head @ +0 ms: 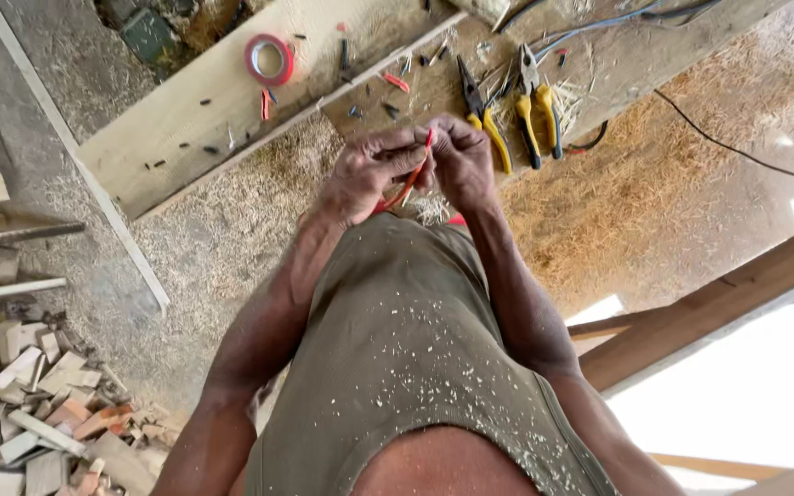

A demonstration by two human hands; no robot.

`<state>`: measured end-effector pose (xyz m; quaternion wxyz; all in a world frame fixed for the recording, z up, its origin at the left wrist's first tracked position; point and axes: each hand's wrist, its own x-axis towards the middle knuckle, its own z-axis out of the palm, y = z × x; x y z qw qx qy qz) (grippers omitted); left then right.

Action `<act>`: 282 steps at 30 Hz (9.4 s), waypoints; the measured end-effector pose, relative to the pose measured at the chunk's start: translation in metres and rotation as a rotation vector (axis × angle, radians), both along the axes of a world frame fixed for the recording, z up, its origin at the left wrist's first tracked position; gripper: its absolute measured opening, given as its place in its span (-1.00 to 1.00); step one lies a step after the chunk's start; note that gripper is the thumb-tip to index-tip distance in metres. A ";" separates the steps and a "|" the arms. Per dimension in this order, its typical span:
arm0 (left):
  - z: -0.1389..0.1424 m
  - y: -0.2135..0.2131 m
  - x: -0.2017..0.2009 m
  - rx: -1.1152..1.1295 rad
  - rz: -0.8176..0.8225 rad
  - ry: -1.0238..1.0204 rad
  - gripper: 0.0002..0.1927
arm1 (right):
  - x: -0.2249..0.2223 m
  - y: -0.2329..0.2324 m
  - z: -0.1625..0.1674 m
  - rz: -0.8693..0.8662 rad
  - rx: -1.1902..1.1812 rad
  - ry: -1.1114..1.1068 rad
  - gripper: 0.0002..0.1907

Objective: The person strips the outer sheath of an orange electrical cable using a chisel, then uses pliers to cut and strip the inner wires. The person also measures a wooden plank with a tape measure.

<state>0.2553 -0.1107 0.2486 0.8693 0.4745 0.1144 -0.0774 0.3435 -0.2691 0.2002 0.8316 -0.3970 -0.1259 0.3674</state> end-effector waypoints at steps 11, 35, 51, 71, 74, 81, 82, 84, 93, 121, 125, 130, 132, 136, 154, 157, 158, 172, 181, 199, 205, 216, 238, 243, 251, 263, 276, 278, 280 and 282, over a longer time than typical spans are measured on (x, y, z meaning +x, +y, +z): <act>-0.031 -0.021 -0.012 0.769 0.167 -0.010 -0.81 | -0.007 -0.026 0.025 -0.210 -0.701 -0.834 -0.86; -0.071 -0.029 0.004 0.164 0.470 0.215 -0.58 | 0.057 -0.097 -0.062 -0.275 -1.744 -0.966 -0.20; -0.063 -0.033 0.011 0.891 0.462 -0.090 -0.58 | -0.040 -0.058 0.023 0.327 -0.953 -0.222 -0.67; -0.057 -0.032 0.012 0.925 0.403 -0.173 -0.60 | -0.035 -0.042 0.015 0.156 -0.894 -0.571 -0.60; -0.057 -0.031 0.010 0.809 0.387 -0.146 -0.60 | -0.038 -0.040 0.011 0.194 -1.039 -0.489 -0.48; -0.065 -0.027 0.012 0.655 0.354 0.003 -0.54 | -0.044 -0.047 -0.006 0.258 -0.925 -0.411 -0.69; -0.066 -0.026 0.012 0.588 0.362 0.060 -0.50 | -0.043 -0.048 -0.007 0.262 -0.865 -0.419 -0.63; -0.065 -0.024 0.014 0.452 0.372 0.170 -0.44 | -0.041 -0.049 -0.011 0.234 -0.820 -0.440 -0.61; -0.051 -0.021 0.024 0.379 0.374 0.256 -0.42 | -0.036 -0.049 -0.019 0.103 -0.879 -0.746 -0.22; -0.055 -0.013 0.017 0.012 0.178 0.356 -0.51 | -0.037 -0.061 -0.033 -0.011 -0.889 -0.817 -0.23; -0.051 -0.018 0.016 0.027 0.141 0.291 -0.51 | -0.048 -0.053 -0.025 -0.092 -0.843 -0.800 -0.47; -0.056 -0.036 0.019 0.061 0.275 0.229 -0.47 | -0.068 -0.038 -0.011 -0.054 -0.833 -0.293 -0.77; -0.061 -0.042 0.021 0.123 0.300 0.218 -0.47 | -0.072 -0.036 -0.008 -0.094 -0.914 -0.273 -0.78; -0.068 -0.050 0.030 0.110 0.343 0.173 -0.58 | -0.078 -0.031 -0.004 -0.181 -0.790 -0.153 -0.77; -0.032 0.004 -0.015 0.393 0.312 0.064 -0.57 | 0.041 -0.068 -0.069 -0.721 -1.299 -0.471 -0.62; -0.024 0.004 -0.020 0.399 0.283 0.027 -0.56 | 0.051 -0.068 -0.036 -0.846 -1.638 -1.503 -0.34; -0.024 0.005 -0.020 0.350 0.268 0.023 -0.55 | 0.041 -0.063 -0.024 -0.638 -1.404 -1.340 -0.51; -0.018 0.003 -0.020 0.605 0.066 0.039 -0.59 | -0.004 -0.038 -0.001 0.034 -0.542 -1.324 -0.79; -0.045 -0.024 -0.043 0.731 0.100 0.049 -0.63 | -0.060 -0.034 -0.009 0.136 -0.703 -0.103 -0.74; -0.063 0.014 -0.091 0.885 -0.448 0.113 -0.59 | -0.210 -0.003 -0.060 -0.696 -0.997 -0.660 -0.92; -0.053 0.045 -0.156 1.165 -0.594 -0.452 -0.53 | -0.285 0.043 -0.048 -0.552 -0.522 0.362 -0.64; -0.092 0.067 -0.209 0.223 -0.698 0.209 -0.51 | -0.393 0.044 -0.025 -0.898 -1.037 -0.875 -0.78; -0.058 -0.113 -0.213 0.203 -0.570 0.365 -0.50 | -0.379 -0.131 0.011 -0.934 -1.040 -0.871 -0.87; -0.049 -0.149 -0.218 0.614 -0.603 0.083 -0.51 | -0.369 -0.163 -0.017 -0.792 -1.150 -0.758 -0.96; -0.048 -0.154 -0.225 1.053 -0.478 -0.777 -0.63 | -0.360 -0.156 -0.033 -0.637 -0.531 0.170 -0.73; -0.034 -0.114 -0.195 0.280 -0.527 0.335 -0.45 | -0.343 -0.134 -0.004 -0.865 -1.008 -0.903 -0.86; -0.024 -0.082 -0.223 1.032 -0.584 -0.370 -0.69 | -0.361 -0.072 -0.028 -0.721 -0.427 0.267 -0.67; -0.027 -0.075 -0.216 0.896 -0.567 -0.135 -0.65 | -0.364 -0.068 -0.016 -0.774 -0.944 -0.067 -0.73; -0.031 -0.068 -0.210 0.651 -0.497 0.063 -0.61 | -0.366 -0.064 -0.005 -0.910 -0.984 -0.507 -0.83; -0.035 -0.061 -0.207 0.578 -0.551 0.148 -0.52 | -0.366 -0.062 0.004 -0.960 -1.000 -0.737 -0.86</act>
